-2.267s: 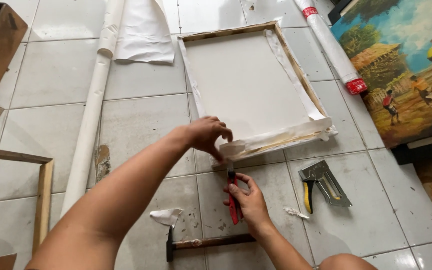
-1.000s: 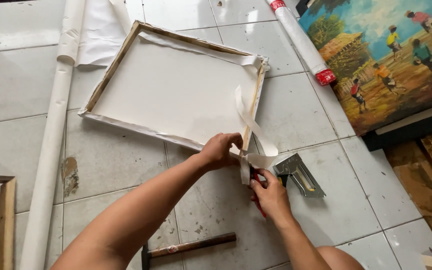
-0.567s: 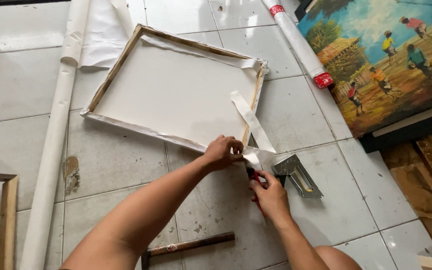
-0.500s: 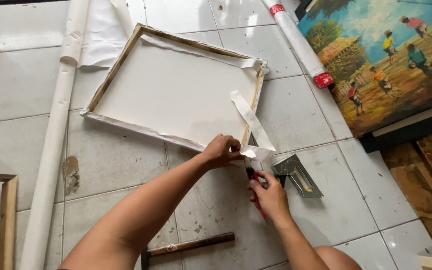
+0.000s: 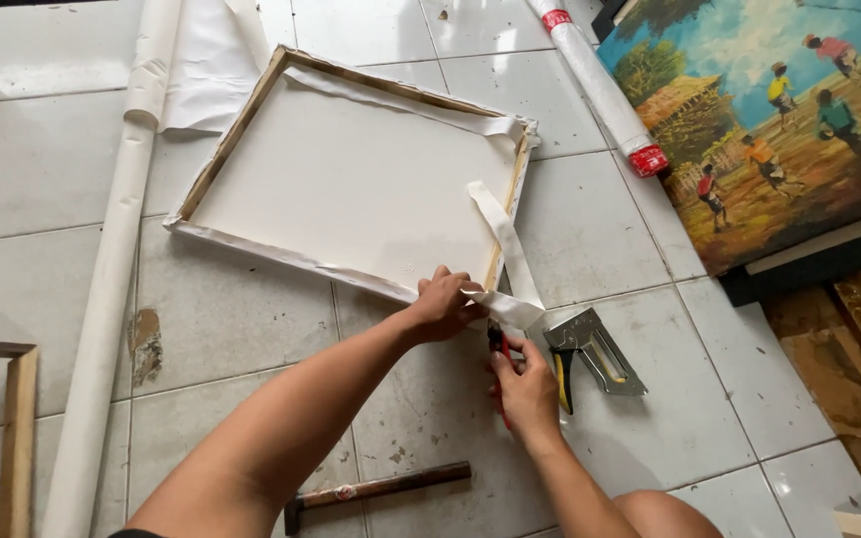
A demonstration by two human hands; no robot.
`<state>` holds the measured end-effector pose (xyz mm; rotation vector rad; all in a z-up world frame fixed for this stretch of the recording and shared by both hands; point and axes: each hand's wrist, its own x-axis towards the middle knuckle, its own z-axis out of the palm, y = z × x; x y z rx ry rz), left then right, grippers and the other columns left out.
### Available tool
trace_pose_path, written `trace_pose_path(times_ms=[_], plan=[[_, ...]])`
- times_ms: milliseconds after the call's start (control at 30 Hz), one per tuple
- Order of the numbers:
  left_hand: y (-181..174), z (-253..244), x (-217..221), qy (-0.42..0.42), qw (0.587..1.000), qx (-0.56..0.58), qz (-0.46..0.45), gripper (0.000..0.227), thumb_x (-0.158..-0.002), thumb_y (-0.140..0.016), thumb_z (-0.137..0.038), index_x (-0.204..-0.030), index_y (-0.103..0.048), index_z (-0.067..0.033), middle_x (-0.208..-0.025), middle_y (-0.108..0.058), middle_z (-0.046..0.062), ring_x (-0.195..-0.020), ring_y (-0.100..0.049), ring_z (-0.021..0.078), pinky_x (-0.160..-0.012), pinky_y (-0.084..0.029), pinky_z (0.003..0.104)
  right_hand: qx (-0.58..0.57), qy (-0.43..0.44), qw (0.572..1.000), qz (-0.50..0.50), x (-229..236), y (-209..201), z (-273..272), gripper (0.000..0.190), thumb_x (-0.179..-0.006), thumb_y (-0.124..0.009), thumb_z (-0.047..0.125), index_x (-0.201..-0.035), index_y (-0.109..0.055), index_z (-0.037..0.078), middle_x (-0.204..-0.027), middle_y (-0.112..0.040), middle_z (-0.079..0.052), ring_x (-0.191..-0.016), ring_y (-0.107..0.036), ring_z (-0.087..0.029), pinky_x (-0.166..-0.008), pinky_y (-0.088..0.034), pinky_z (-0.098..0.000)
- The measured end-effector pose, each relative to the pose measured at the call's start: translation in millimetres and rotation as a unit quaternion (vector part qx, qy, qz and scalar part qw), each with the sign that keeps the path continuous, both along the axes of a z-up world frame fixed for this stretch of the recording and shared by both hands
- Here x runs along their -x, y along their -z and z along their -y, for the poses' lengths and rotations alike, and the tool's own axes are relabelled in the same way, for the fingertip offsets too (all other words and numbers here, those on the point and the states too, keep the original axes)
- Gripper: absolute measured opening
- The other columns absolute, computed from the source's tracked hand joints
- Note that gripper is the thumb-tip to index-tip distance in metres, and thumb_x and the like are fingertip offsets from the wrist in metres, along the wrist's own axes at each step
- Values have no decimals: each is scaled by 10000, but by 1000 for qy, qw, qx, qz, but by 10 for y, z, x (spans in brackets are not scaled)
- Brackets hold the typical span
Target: Trimming excess canvas from a wooden frame using a utility knife.
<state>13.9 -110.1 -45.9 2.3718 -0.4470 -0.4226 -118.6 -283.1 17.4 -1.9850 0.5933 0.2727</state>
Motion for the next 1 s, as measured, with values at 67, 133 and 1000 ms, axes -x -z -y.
trace_pose_path(times_ms=[67,133,1000], plan=[[-29,-5,45,-7,1000,5,-1,194,-1088,-668,-415,-1137,-796,-279,-1090,-640,9,-1181,-482,311,-911,-330,503,-15,-7,1000,-11,86,-62,-39,260,-1048,-705,285,-1290,-775,222,-933,-862,-55,-627,-756,-200,-659,-576,-352],[-27,25,50,-13,1000,12,3,195,-1079,-682,-395,-1162,-810,-274,-1080,-644,6,-1183,-489,305,-927,-316,493,-27,-14,999,-18,113,-77,-41,264,-1072,-694,308,-1304,-759,200,-970,-852,-72,-666,-754,-200,-680,-555,-357],[134,-41,31,-63,996,58,35,71,-957,-798,-399,-980,-791,-333,-956,-663,-90,-1096,-534,199,-966,-368,400,-134,18,990,28,-35,285,-268,303,-1060,-746,221,-1314,-715,57,-924,-834,-219,-649,-768,-281,-590,-650,-410]])
